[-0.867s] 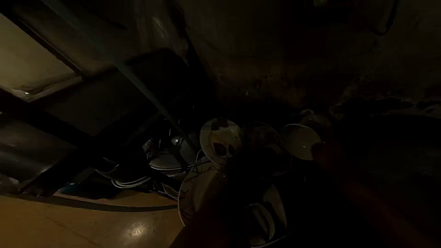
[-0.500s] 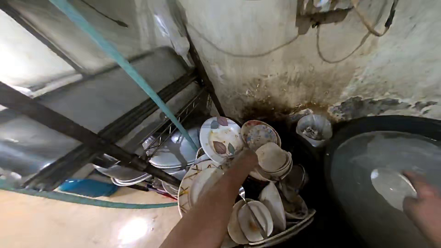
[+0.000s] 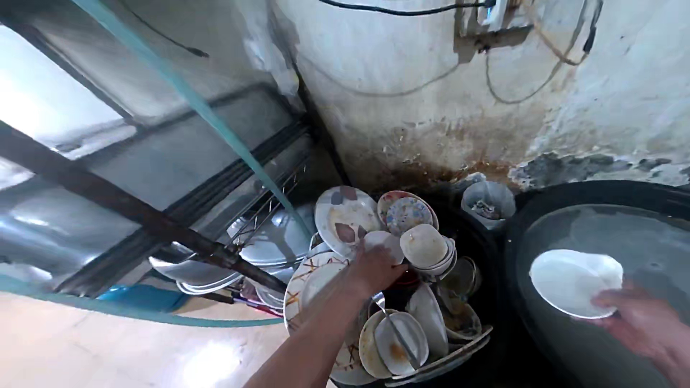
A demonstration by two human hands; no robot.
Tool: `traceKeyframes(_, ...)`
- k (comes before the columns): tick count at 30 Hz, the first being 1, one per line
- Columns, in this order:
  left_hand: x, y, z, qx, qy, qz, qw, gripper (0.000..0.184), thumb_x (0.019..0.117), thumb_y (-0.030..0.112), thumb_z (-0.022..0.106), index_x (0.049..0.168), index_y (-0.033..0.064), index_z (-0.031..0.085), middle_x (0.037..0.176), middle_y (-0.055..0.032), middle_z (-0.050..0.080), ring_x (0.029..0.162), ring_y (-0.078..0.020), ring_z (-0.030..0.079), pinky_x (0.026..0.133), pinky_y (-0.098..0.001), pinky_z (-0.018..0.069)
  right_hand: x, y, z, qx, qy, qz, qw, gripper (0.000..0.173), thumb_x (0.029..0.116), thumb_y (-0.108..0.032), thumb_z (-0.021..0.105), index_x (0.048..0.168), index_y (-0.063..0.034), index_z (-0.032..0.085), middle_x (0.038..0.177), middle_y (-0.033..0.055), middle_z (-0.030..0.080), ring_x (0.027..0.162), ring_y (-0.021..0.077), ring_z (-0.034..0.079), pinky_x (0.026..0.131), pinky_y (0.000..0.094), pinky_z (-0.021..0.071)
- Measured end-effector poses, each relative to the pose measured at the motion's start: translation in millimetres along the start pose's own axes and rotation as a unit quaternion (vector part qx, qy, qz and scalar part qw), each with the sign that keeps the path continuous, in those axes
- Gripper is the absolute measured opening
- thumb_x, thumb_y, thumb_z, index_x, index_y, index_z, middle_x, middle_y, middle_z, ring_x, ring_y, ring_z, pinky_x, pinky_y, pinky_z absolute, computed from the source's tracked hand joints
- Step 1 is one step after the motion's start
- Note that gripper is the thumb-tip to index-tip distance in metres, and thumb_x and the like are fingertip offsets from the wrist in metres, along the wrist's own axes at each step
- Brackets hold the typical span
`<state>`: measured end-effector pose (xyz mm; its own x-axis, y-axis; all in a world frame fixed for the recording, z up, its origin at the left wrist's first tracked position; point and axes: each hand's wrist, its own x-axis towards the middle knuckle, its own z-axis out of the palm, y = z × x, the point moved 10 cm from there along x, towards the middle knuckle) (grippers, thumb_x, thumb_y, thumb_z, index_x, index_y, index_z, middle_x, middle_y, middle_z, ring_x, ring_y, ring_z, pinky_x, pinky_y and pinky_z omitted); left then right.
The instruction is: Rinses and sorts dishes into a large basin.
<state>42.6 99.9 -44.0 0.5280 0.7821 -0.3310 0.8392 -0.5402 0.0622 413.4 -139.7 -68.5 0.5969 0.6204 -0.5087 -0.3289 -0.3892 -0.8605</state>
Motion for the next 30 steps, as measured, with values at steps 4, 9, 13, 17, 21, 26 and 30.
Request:
traceKeyframes(4, -6, 15, 8, 0.015, -0.045, 0.005, 0.999, 0.034, 0.1047, 0.025, 0.053, 0.132, 0.0089, 0.068, 0.129, -0.0166, 0.067, 0.129, -0.0378, 0.057, 0.118, -0.0645, 0.0279, -20, -37, 90, -0.004, -0.085, -0.023, 0.996, 0.054, 0.0935, 0.013, 0.043, 0.144, -0.0079, 0.040, 0.105, 0.0156, 0.065, 0.077, 0.0249, 0.070, 0.061, 0.0410, 0.0614)
traceKeyframes(9, -11, 30, -12, -0.013, -0.058, -0.049, 0.997, 0.028, 0.1043, 0.016, 0.052, 0.122, 0.0014, 0.069, 0.128, -0.0221, 0.065, 0.124, -0.0428, 0.059, 0.101, -0.0635, 0.0473, -50, -81, 208, -0.139, -0.157, -0.111, 0.971, 0.065, 0.0923, 0.011, 0.053, 0.151, -0.0121, 0.038, 0.128, 0.0179, 0.061, 0.105, 0.0282, 0.066, 0.083, 0.0484, 0.0578)
traceKeyframes(13, -3, 25, -30, -0.012, -0.006, -0.014, 1.000, 0.028, 0.0997, 0.023, 0.064, 0.113, -0.0003, 0.072, 0.121, -0.0223, 0.067, 0.118, -0.0418, 0.062, 0.098, -0.0617, 0.0498, -88, -127, 283, -0.282, -0.167, -0.327, 0.887, 0.069, 0.0904, 0.012, 0.054, 0.155, -0.0068, 0.039, 0.145, 0.0225, 0.054, 0.131, 0.0344, 0.056, 0.107, 0.0553, 0.0462)
traceKeyframes(17, -1, -18, -49, -0.231, 0.004, -0.062, 0.971, 0.038, 0.1078, 0.022, 0.052, 0.132, -0.0059, 0.060, 0.131, -0.0286, 0.062, 0.125, -0.0432, 0.059, 0.105, -0.0612, 0.0443, -94, -142, 314, -0.299, -0.163, -0.482, 0.807, 0.072, 0.0869, 0.018, 0.051, 0.155, -0.0051, 0.040, 0.153, 0.0218, 0.045, 0.139, 0.0348, 0.049, 0.113, 0.0500, 0.0436)
traceKeyframes(21, -30, -75, -49, -0.576, 0.125, -0.151, 0.794, 0.051, 0.1065, 0.032, 0.055, 0.149, 0.0041, 0.047, 0.142, -0.0229, 0.055, 0.129, -0.0358, 0.055, 0.104, -0.0573, 0.0473, -64, -122, 293, -0.287, -0.156, -0.388, 0.862, 0.071, 0.0913, 0.012, 0.048, 0.157, -0.0112, 0.038, 0.154, 0.0192, 0.046, 0.140, 0.0331, 0.048, 0.112, 0.0543, 0.0428)
traceKeyframes(26, -73, -22, -90, -0.435, 0.194, -0.023, 0.879, 0.034, 0.1075, 0.021, 0.054, 0.134, 0.0028, 0.064, 0.130, -0.0177, 0.065, 0.120, -0.0286, 0.062, 0.104, -0.0494, 0.0491, -27, -63, 272, -0.114, -0.186, -0.135, 0.967, 0.047, 0.1095, -0.026, 0.046, 0.154, -0.0141, 0.038, 0.136, 0.0186, 0.058, 0.118, 0.0309, 0.063, 0.094, 0.0547, 0.0543)
traceKeyframes(30, -85, 55, -79, -0.126, 0.273, 0.228, 0.926, 0.023, 0.1006, 0.011, 0.060, 0.118, 0.0091, 0.075, 0.116, -0.0132, 0.071, 0.118, -0.0307, 0.065, 0.103, -0.0496, 0.0520, -39, -50, 273, -0.019, -0.221, -0.068, 0.973, 0.058, 0.1086, -0.052, 0.037, 0.151, -0.0128, 0.042, 0.131, 0.0184, 0.062, 0.109, 0.0335, 0.067, 0.084, 0.0554, 0.0585)
